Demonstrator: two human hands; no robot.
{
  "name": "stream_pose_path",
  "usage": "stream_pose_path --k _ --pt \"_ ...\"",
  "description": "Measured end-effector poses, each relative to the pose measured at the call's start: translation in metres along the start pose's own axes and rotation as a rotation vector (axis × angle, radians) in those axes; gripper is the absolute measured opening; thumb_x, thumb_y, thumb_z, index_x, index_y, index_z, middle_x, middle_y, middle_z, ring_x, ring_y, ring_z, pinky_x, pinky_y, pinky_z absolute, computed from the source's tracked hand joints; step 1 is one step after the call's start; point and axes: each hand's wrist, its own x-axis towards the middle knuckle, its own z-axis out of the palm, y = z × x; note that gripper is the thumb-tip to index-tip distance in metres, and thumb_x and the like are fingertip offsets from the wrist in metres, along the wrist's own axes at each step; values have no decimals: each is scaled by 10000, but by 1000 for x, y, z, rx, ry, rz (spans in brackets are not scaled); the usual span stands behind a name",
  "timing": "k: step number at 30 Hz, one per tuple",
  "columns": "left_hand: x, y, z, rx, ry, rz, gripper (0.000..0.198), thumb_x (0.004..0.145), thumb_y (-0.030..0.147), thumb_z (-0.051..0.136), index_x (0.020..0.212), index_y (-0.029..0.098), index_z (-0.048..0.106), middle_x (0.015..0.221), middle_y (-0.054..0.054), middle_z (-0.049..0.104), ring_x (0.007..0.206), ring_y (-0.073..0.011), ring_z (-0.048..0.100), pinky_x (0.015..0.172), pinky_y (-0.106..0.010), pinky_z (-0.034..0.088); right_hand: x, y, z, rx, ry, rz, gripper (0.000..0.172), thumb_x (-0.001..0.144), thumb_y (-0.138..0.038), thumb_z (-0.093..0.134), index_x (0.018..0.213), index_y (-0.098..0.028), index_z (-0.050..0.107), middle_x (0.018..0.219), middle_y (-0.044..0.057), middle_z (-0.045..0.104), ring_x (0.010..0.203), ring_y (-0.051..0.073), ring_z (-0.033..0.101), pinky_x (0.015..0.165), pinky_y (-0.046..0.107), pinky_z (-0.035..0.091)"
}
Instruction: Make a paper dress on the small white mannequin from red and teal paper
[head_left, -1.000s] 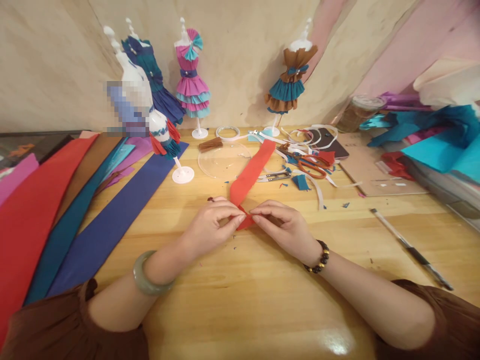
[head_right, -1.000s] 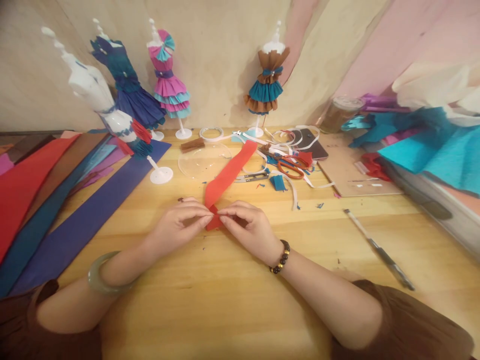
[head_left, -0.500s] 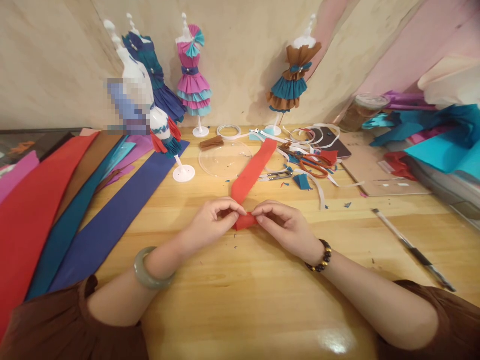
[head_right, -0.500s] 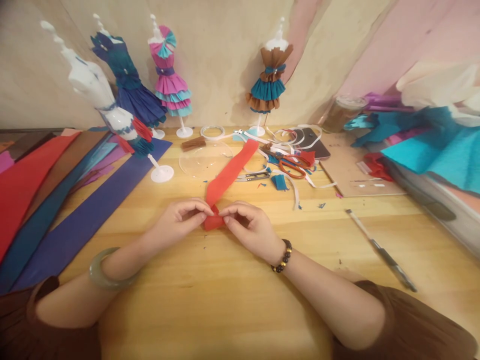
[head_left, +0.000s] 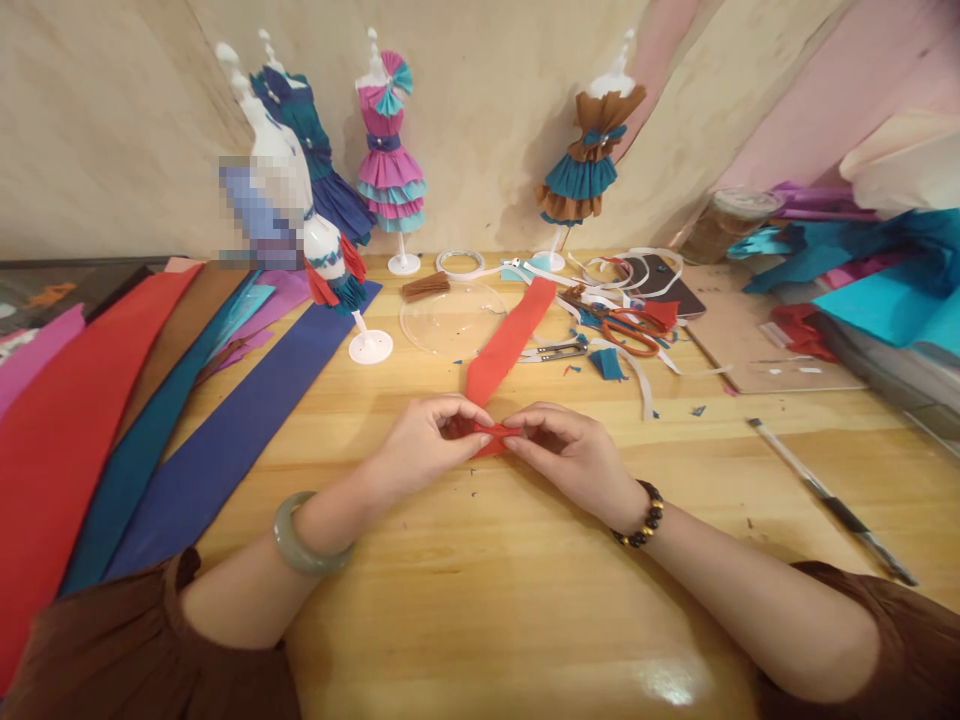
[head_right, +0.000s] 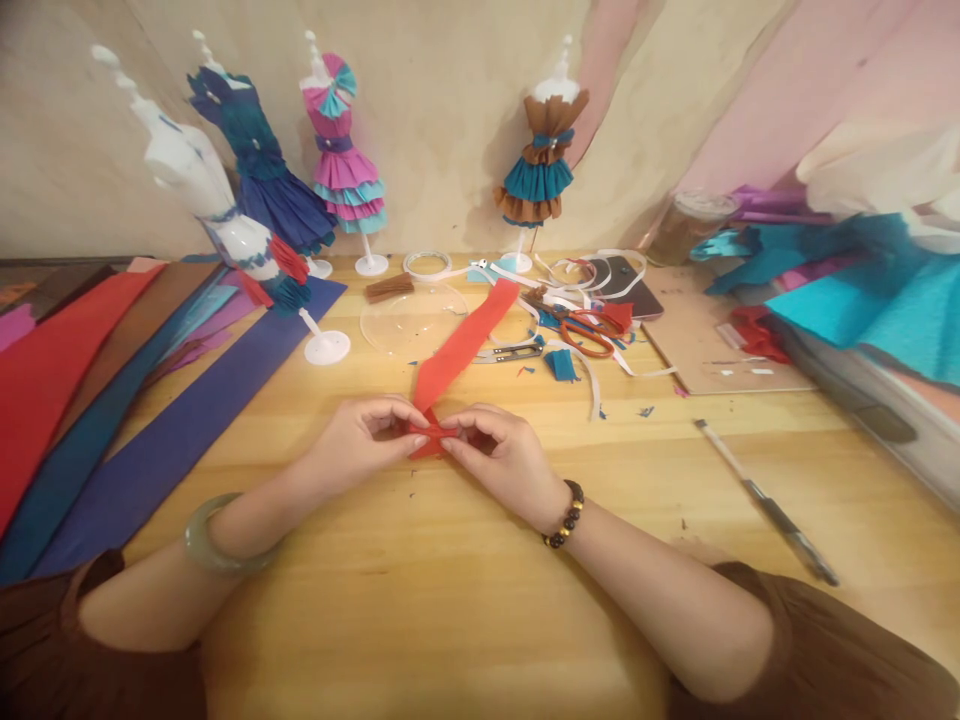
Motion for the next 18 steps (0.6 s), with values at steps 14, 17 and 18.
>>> stream_pose_path --k 14,17,18 --pt "2 -7 -3 95 56 100 91 766 211 699 825 173 756 788 -39 734 676 -143 654 638 -256 536 1 -2 -1 14 22 9 153 870 -343 657 863 -207 729 769 45 720 673 161 646 608 284 527" --pt "2 -7 -4 126 54 130 102 792 232 688 839 182 764 797 -40 739 684 -147 659 640 -259 533 1 -3 -1 22 34 11 144 866 -332 664 846 -205 728 766 41 722 667 155 643 606 277 524" --pt "2 -7 -4 131 53 141 105 800 238 684 839 185 766 800 -40 740 691 -148 661 644 -259 530 1 -3 -1 24 39 12 136 862 -326 667 841 -206 727 766 39 722 665 154 643 605 275 523"
